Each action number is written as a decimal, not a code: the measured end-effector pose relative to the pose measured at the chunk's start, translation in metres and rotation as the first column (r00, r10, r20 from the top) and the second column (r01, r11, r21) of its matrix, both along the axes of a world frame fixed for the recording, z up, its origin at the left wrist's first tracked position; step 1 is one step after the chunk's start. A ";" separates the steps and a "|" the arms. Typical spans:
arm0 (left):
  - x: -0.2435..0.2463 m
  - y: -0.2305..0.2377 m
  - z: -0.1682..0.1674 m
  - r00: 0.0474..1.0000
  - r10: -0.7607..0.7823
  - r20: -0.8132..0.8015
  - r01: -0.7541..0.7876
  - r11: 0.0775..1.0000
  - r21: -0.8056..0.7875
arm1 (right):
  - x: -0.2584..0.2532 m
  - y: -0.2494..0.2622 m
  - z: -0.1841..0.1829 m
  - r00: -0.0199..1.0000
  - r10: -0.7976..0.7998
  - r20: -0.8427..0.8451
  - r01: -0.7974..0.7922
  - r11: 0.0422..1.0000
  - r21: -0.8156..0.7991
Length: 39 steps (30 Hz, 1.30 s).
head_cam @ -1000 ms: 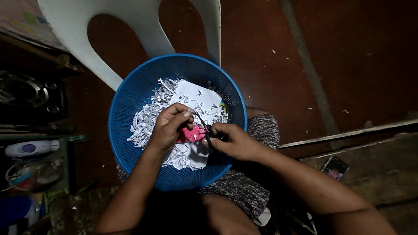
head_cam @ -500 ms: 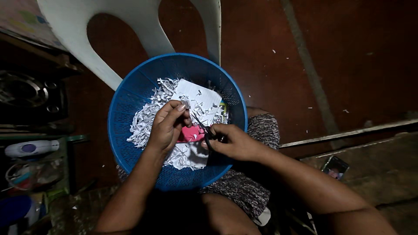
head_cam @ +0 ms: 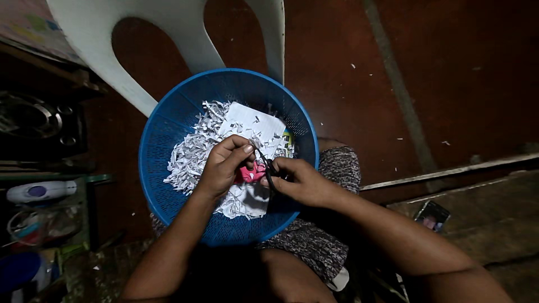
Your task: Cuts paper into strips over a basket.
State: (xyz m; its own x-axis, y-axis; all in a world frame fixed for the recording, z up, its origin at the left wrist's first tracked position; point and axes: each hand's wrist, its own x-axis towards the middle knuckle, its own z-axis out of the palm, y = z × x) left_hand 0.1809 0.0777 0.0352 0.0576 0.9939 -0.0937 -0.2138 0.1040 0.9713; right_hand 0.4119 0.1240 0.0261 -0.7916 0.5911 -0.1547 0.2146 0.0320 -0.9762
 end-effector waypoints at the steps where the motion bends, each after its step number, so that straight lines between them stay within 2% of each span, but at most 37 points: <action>1: 0.000 0.000 0.000 1.000 -0.002 0.001 0.002 1.000 0.000 | 0.000 0.000 0.000 1.000 -0.002 -0.004 0.002 1.000 -0.001; 11: -0.007 0.001 0.003 1.000 -0.001 -0.030 0.002 0.999 0.032 | 0.001 0.000 -0.003 1.000 -0.008 -0.010 0.008 1.000 0.005; 16: -0.011 0.002 0.004 0.998 0.050 -0.044 -0.048 0.998 0.039 | 0.001 0.001 -0.004 1.000 -0.005 -0.016 0.005 1.000 0.004; 20: -0.018 0.002 0.007 0.992 0.067 -0.103 -0.061 0.996 0.061 | 0.002 0.002 0.000 1.000 0.025 -0.001 -0.025 0.999 -0.022; 26: -0.027 0.002 0.008 0.974 -0.055 -0.221 0.071 0.995 0.064 | 0.002 0.004 0.002 0.994 0.103 0.040 -0.101 0.994 -0.042; 36: -0.025 0.003 0.006 0.972 -0.153 -0.177 0.162 0.986 0.037 | 0.002 0.003 0.003 0.999 0.043 0.015 -0.042 0.997 -0.065; 39: -0.021 0.002 0.006 0.979 -0.125 -0.164 0.135 0.989 0.053 | 0.002 0.003 0.002 0.999 0.046 0.002 -0.045 0.997 -0.065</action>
State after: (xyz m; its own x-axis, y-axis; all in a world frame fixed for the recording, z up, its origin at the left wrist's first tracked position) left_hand 0.1598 0.0802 0.0412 0.1757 0.9832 -0.0494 -0.0438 0.0580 0.9974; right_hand 0.4135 0.1271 0.0286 -0.8169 0.5430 -0.1945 0.2179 -0.0217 -0.9757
